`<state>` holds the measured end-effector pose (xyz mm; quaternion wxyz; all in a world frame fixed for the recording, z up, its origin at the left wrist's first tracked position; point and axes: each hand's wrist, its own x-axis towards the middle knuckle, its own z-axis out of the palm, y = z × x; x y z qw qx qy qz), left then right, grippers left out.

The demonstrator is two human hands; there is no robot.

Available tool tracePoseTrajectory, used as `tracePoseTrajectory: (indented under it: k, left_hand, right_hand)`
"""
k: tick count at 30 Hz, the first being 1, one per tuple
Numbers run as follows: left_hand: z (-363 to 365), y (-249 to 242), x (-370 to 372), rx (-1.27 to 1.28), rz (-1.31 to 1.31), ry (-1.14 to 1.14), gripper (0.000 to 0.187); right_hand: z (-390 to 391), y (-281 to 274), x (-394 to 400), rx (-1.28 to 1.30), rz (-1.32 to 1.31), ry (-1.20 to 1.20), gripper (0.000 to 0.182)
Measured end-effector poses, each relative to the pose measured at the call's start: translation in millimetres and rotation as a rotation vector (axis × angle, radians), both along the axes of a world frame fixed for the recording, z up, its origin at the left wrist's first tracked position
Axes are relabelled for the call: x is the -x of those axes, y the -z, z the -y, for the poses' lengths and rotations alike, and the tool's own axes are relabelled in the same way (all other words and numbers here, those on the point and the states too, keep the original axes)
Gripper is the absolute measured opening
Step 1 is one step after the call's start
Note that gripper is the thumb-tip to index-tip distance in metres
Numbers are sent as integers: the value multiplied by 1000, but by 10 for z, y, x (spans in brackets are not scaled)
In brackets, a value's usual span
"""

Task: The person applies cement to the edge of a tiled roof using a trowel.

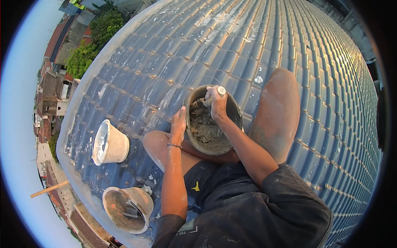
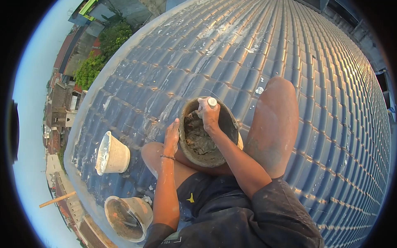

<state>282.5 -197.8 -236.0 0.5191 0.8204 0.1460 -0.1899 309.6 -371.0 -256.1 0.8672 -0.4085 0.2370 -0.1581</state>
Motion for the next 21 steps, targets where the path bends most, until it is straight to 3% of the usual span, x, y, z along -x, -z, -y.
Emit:
tracePoseTrajectory:
  k: [2,4,9,11,14,17,21]
  left_hand:
    - [-24,146,33,66,180,-25,59]
    - [-28,124,51,41,159,-24,60]
    - [-9,97,63,-70,76,-38,60]
    - [-11,202,74,-79,196,-67,60]
    - [0,-37,18,-75,5,-5,61]
    - [5,44,29,-111,173,-30,61]
    - [-56,44,5,-39,62,-36,60]
  right_hand:
    - [-24,39,53,56,45,-24,22]
    - [28,-16,86,-100,-28,-64,22]
    - [68,-20,101,-46,6,-14,15]
    - [75,-70,115,-76,33,-7,15]
    - [30,-226,106,49,95,-111,24]
    - [56,-218,106,-68,110,-181,24]
    - [34,-254,214,-70,157,-327,21]
